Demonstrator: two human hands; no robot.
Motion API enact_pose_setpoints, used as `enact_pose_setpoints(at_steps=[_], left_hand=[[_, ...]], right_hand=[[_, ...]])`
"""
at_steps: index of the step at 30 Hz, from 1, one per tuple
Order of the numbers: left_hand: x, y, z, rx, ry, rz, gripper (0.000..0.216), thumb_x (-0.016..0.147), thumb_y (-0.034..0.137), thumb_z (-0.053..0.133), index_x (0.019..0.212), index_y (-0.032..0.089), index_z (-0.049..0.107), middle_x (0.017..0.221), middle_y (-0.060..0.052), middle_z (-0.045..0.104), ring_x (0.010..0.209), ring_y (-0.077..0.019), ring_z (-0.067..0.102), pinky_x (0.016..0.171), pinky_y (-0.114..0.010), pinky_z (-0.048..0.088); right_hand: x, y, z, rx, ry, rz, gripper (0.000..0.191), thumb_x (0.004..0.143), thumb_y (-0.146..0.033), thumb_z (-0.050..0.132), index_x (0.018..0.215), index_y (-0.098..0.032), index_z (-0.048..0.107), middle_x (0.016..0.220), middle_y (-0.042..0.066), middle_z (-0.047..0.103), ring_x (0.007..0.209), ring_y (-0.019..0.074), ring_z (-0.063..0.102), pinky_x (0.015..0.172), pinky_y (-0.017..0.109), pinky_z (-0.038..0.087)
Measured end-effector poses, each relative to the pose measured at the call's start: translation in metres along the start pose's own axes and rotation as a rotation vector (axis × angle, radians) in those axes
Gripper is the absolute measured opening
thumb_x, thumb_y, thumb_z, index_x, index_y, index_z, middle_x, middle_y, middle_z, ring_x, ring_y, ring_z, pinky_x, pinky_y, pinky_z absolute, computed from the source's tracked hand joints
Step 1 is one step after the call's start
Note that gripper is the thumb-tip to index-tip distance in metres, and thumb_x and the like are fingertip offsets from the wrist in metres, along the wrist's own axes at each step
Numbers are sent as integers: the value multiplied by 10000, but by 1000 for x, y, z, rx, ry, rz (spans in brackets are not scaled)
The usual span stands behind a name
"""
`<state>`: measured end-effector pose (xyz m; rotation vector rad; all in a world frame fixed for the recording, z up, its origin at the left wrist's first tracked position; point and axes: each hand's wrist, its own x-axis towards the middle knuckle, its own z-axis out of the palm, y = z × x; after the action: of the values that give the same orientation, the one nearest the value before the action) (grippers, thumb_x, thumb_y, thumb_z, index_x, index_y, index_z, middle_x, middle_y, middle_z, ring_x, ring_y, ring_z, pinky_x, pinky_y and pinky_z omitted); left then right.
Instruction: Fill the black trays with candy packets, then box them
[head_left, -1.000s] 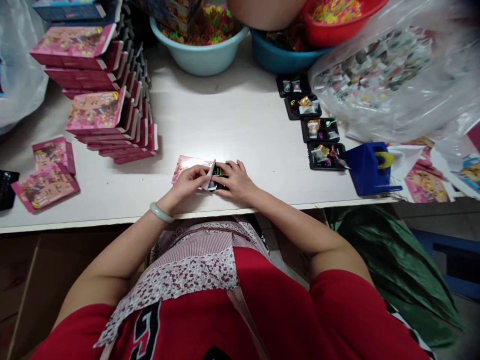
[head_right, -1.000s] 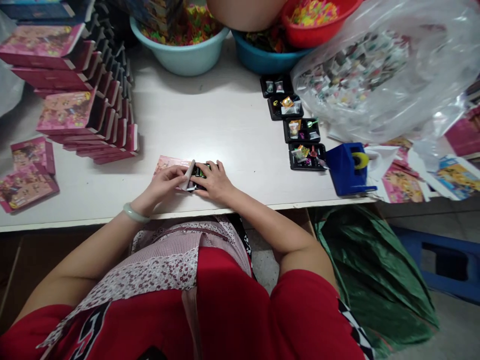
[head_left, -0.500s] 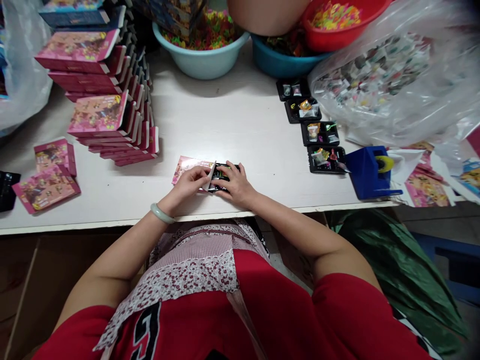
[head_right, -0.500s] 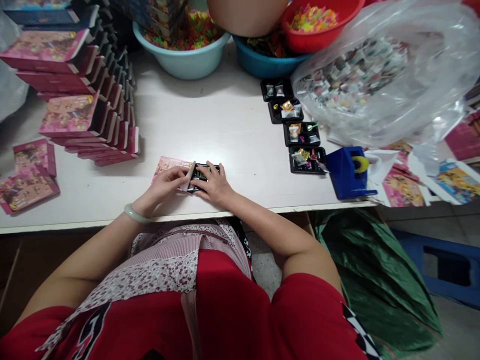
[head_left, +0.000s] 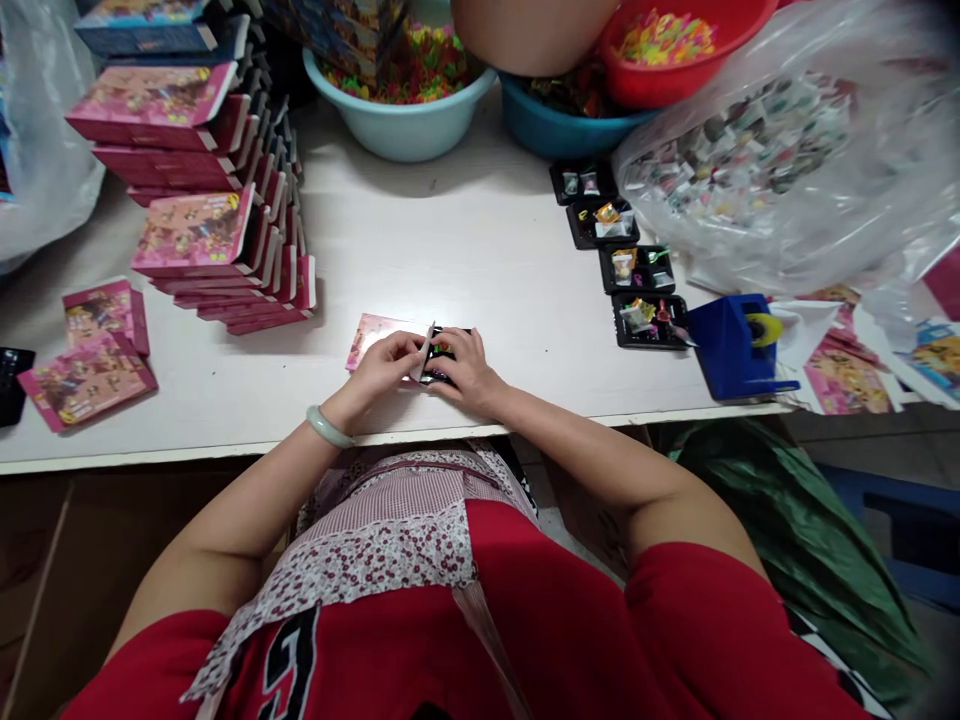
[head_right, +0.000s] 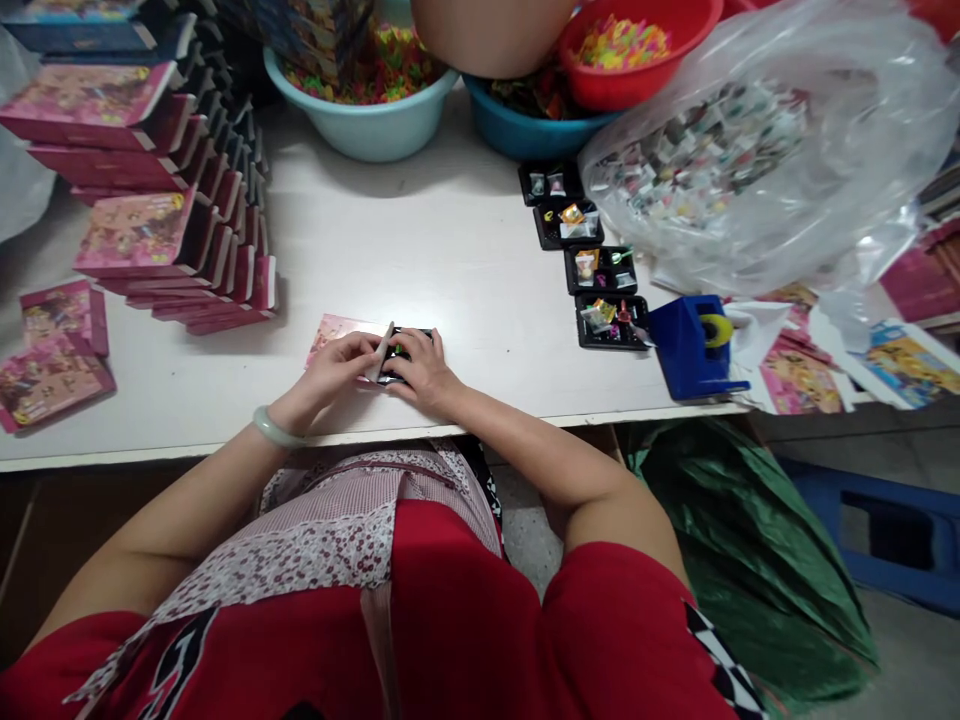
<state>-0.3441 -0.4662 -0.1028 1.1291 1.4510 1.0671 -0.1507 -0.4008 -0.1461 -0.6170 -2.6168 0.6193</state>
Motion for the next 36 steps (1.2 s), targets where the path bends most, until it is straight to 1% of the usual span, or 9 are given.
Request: enact_pose_setpoints(at_steps=[5, 9, 15, 18, 22, 26, 31, 34, 36], left_hand=[[-3, -2, 13, 76, 52, 60, 306, 831, 407, 738, 697, 182, 580, 1065, -92, 714, 915, -193, 655, 714, -286, 575], [-5, -6, 18, 111, 65, 104, 273, 881, 346, 679, 700, 186, 554, 1085, -99, 699, 985, -214, 655, 810, -339, 583], [0, -1, 30, 161, 17, 148, 216, 878, 226, 684, 701, 199, 564, 947, -65, 709, 940, -198, 656, 892, -368, 557], [0, 1, 33, 164, 7, 162, 239, 888, 205, 672, 671, 199, 570, 1038, -89, 733, 961, -200, 664, 931, -395, 550], [-5, -1, 30, 117, 68, 102, 216, 892, 196, 656, 690, 193, 580, 1109, -108, 732, 1007, -203, 684, 937, -387, 553], [-21, -2, 35, 142, 119, 165, 208, 894, 180, 643, 698, 195, 573, 1091, -111, 734, 1052, -222, 689, 977, -412, 539], [-75, 36, 23, 344, 222, 458, 152, 971, 208, 594, 820, 221, 599, 1152, -115, 730, 1120, -237, 679, 966, -442, 555], [-100, 79, -7, 492, 274, 574, 103, 984, 188, 575, 896, 234, 605, 1270, -125, 706, 1175, -243, 665, 993, -449, 549], [-96, 105, -38, 556, 343, 554, 91, 968, 201, 599, 882, 229, 600, 1300, -128, 687, 1223, -271, 639, 1040, -469, 520]], right_hand=[[-9, 8, -23, 28, 48, 105, 219, 957, -349, 640, 1148, -259, 696, 1321, 112, 583, 1292, 320, 477, 1128, 564, 361], [-29, 12, -41, 24, -9, 207, 238, 999, -327, 560, 1134, -242, 735, 1141, 116, 650, 1063, 289, 577, 945, 480, 488], [-24, 0, -23, 29, -64, 278, 259, 1015, -266, 473, 1047, -201, 722, 1027, 107, 683, 931, 257, 633, 824, 407, 535], [-19, -4, -14, 111, -18, 318, 211, 988, -249, 501, 1025, -200, 704, 1034, 102, 689, 935, 253, 646, 840, 409, 550], [-25, -2, -9, 313, 133, 376, 324, 965, -251, 532, 1254, -214, 673, 1192, 115, 697, 998, 237, 673, 938, 435, 566], [-27, -13, -5, 512, 98, 451, 342, 920, -258, 549, 1203, -204, 733, 1164, 114, 745, 1115, 259, 675, 1031, 459, 548], [-7, -61, -26, 1005, 29, 425, 305, 944, -364, 578, 1143, -246, 777, 1074, 52, 780, 962, 219, 722, 948, 425, 596], [31, -89, -48, 1095, 27, 209, 254, 955, -393, 623, 1104, -277, 792, 1150, 34, 769, 1093, 222, 700, 1027, 417, 560], [75, -102, -54, 1114, 57, 105, 250, 932, -396, 664, 1122, -284, 783, 1197, 28, 756, 1177, 230, 665, 1077, 424, 531]])
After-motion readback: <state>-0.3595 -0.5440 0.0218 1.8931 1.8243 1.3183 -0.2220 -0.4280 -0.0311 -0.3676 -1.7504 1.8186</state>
